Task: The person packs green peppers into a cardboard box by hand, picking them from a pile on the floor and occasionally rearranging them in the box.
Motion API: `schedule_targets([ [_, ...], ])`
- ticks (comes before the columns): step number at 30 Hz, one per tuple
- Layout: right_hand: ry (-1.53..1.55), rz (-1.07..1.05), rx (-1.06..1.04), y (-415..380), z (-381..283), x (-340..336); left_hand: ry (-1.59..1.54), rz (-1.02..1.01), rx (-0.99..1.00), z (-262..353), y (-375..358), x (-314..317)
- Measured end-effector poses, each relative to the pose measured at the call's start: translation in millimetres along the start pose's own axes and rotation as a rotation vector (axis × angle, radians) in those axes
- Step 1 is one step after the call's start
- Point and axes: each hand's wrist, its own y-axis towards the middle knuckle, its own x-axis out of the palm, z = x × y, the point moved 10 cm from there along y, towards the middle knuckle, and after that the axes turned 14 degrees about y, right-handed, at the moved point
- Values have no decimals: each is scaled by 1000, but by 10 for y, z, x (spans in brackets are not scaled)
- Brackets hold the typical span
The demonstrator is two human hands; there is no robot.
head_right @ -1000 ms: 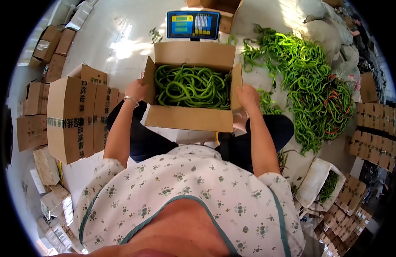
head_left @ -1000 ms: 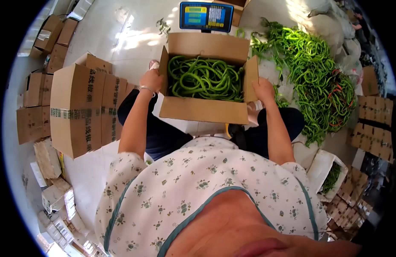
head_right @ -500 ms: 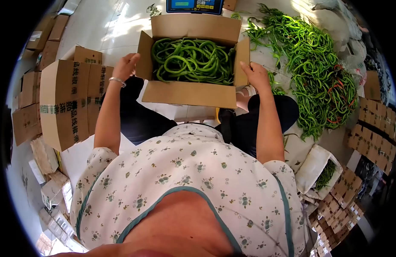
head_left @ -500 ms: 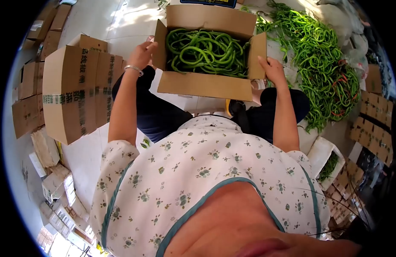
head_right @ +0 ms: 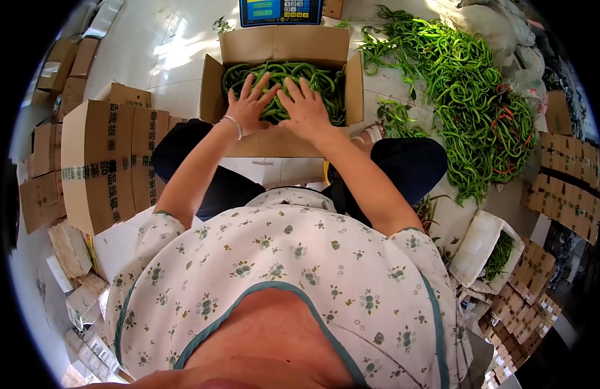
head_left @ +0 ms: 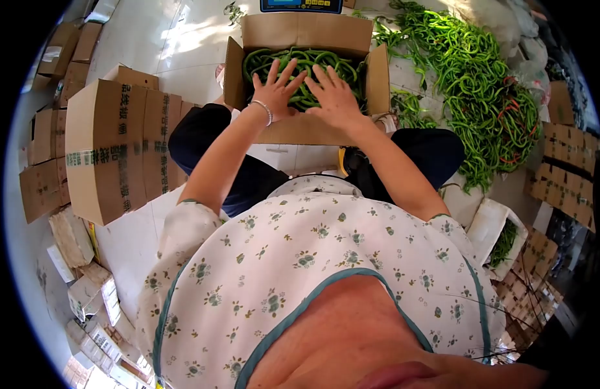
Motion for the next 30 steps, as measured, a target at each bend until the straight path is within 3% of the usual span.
schedule_targets([
  [2,-55,-148,87,49,158,308,-41,-144,-76,-55,126,281],
  [13,0,-418,275,106,736,824,-161,-197,-163,-89,381,816],
  [30,40,-513,252,188,804,899,-261,-277,-147,-118,464,861],
])
